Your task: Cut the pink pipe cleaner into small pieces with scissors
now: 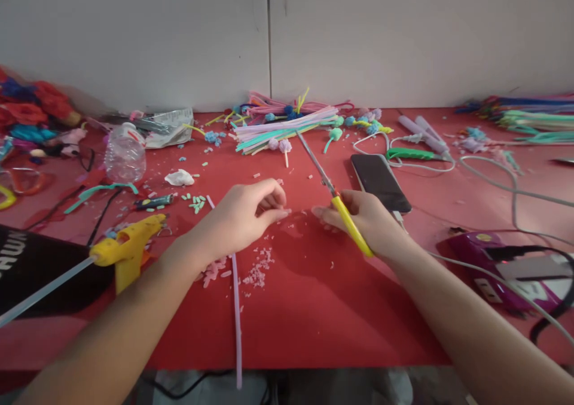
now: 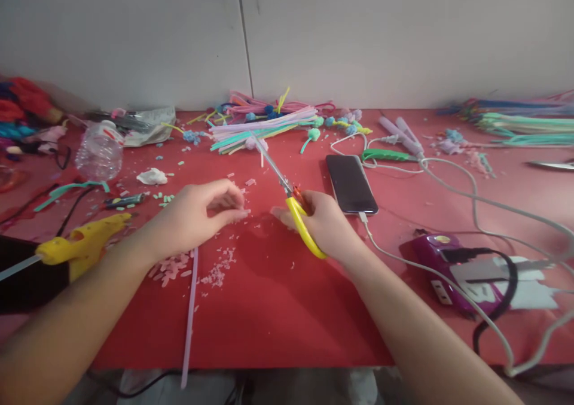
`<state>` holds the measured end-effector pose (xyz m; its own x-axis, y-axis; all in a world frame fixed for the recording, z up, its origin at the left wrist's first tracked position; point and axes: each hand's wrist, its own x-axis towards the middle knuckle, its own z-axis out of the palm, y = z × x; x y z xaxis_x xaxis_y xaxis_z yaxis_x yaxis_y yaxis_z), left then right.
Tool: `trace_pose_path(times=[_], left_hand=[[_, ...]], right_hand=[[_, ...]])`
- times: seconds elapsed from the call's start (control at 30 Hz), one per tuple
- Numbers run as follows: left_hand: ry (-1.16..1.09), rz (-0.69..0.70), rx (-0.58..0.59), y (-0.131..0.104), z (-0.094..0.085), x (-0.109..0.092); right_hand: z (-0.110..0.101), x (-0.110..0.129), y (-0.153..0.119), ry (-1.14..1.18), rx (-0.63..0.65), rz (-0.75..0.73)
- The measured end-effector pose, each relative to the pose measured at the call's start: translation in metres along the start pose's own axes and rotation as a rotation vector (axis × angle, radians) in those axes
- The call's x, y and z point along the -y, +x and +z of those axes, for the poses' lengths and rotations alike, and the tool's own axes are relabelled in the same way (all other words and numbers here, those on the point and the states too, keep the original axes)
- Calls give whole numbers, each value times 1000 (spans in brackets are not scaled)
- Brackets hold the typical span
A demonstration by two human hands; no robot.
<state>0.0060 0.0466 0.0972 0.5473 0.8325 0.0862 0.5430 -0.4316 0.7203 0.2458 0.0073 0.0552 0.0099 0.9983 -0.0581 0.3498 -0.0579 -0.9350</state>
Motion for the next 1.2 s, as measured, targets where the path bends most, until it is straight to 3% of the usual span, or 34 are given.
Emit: trace_pose_path(times=[0.1, 0.4, 0.7, 0.83, 1.2], left_hand=[[1, 39, -4, -6, 3, -2], [52, 104, 32, -14, 11, -10], [49, 126, 24, -12, 16, -6], [41, 102, 3, -13, 14, -4], [178, 265, -69, -13, 13, 1]], right_hand=[[9, 3, 1, 281, 135, 72], [21, 6, -6, 378, 197, 99], [23, -2, -6, 412, 199, 98], [23, 0, -7, 392, 143, 109], [21, 5, -8, 309, 98, 99]])
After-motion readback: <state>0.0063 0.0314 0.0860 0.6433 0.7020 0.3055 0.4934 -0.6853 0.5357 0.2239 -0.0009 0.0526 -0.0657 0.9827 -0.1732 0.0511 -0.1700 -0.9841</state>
